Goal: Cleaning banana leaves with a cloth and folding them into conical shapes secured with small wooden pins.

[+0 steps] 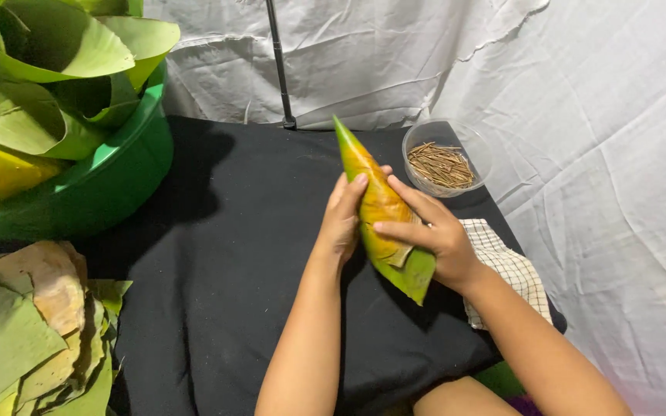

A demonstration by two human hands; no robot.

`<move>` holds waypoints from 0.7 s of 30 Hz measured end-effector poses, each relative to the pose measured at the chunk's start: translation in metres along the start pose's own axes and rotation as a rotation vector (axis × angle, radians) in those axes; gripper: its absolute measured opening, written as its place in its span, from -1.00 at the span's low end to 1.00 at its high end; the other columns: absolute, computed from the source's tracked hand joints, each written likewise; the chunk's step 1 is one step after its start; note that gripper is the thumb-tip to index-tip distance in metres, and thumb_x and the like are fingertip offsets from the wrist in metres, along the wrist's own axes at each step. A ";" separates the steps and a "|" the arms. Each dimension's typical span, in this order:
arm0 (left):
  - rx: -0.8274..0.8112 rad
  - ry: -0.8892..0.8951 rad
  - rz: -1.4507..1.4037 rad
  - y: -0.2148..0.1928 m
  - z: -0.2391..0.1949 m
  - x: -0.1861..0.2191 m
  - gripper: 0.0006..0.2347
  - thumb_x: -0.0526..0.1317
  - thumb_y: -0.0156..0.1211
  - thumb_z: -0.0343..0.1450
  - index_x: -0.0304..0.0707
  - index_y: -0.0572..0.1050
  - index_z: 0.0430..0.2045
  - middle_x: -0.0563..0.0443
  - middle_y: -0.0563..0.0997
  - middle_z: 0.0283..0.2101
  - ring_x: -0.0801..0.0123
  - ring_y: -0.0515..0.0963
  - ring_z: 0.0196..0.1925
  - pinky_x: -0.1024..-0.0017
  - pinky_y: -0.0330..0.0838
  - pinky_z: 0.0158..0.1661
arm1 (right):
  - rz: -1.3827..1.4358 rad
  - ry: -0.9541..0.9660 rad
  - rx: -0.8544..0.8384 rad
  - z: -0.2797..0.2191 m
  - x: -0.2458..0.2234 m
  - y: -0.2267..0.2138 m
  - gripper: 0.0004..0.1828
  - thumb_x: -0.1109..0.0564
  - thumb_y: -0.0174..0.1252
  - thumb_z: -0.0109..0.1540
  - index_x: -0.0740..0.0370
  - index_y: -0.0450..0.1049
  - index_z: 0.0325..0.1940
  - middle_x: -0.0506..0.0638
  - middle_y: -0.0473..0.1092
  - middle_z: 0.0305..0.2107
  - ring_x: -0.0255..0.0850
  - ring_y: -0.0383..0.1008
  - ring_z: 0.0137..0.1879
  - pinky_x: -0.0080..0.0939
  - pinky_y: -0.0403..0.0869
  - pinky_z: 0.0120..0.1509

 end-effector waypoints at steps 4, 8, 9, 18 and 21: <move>0.066 -0.038 0.080 -0.004 0.000 -0.005 -0.57 -0.01 0.24 0.46 -0.17 0.45 0.17 -0.28 0.63 0.02 0.02 0.68 -0.02 0.10 0.62 -0.03 | -0.457 -0.360 -0.040 0.001 -0.031 0.004 -0.80 0.08 0.17 0.33 -0.16 0.64 -0.03 0.09 0.43 0.24 0.10 0.49 0.25 -0.04 0.50 0.16; 0.006 -0.008 -0.134 0.005 -0.003 0.003 -0.57 0.06 0.08 0.50 -0.21 0.42 0.16 -0.26 0.64 -0.07 0.09 0.67 0.00 0.12 0.56 0.07 | -0.362 -0.271 0.047 -0.003 -0.027 0.000 -0.43 0.27 0.22 0.15 -0.05 0.47 0.24 0.21 0.36 0.27 0.17 0.43 0.31 0.07 0.42 0.26; -0.035 -0.010 -0.259 0.010 -0.005 0.007 -0.56 0.08 0.00 0.52 -0.22 0.40 0.17 -0.24 0.64 -0.08 0.08 0.67 0.01 0.11 0.54 0.10 | -0.240 -0.133 0.116 -0.005 -0.013 -0.007 -0.05 0.42 0.34 -0.07 0.06 0.33 0.41 0.34 0.27 0.34 0.32 0.35 0.37 0.24 0.33 0.39; 0.282 -0.079 -0.101 -0.021 -0.011 -0.011 -0.44 0.18 0.08 0.48 -0.23 0.41 0.25 -0.22 0.56 0.18 0.07 0.57 0.20 0.14 0.44 0.22 | -0.154 0.224 0.039 -0.010 0.012 0.001 -0.34 0.40 -0.08 0.22 -0.15 0.55 0.27 0.04 0.40 0.29 0.02 0.47 0.26 -0.07 0.44 0.33; 0.346 0.006 0.141 -0.001 -0.016 0.018 -0.54 0.06 -0.09 0.58 -0.27 0.30 0.26 -0.34 0.42 0.25 -0.03 0.41 0.33 0.07 0.27 0.33 | -0.328 0.129 0.039 -0.016 0.018 0.001 -0.39 0.36 -0.07 0.28 -0.24 0.57 0.22 -0.02 0.40 0.30 -0.04 0.52 0.21 -0.12 0.48 0.26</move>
Point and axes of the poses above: each hand's wrist, its own z-axis towards the middle knuckle, its own y-axis out of the palm, x = y × z, the point moved 8 cm from there along z, towards the middle knuckle
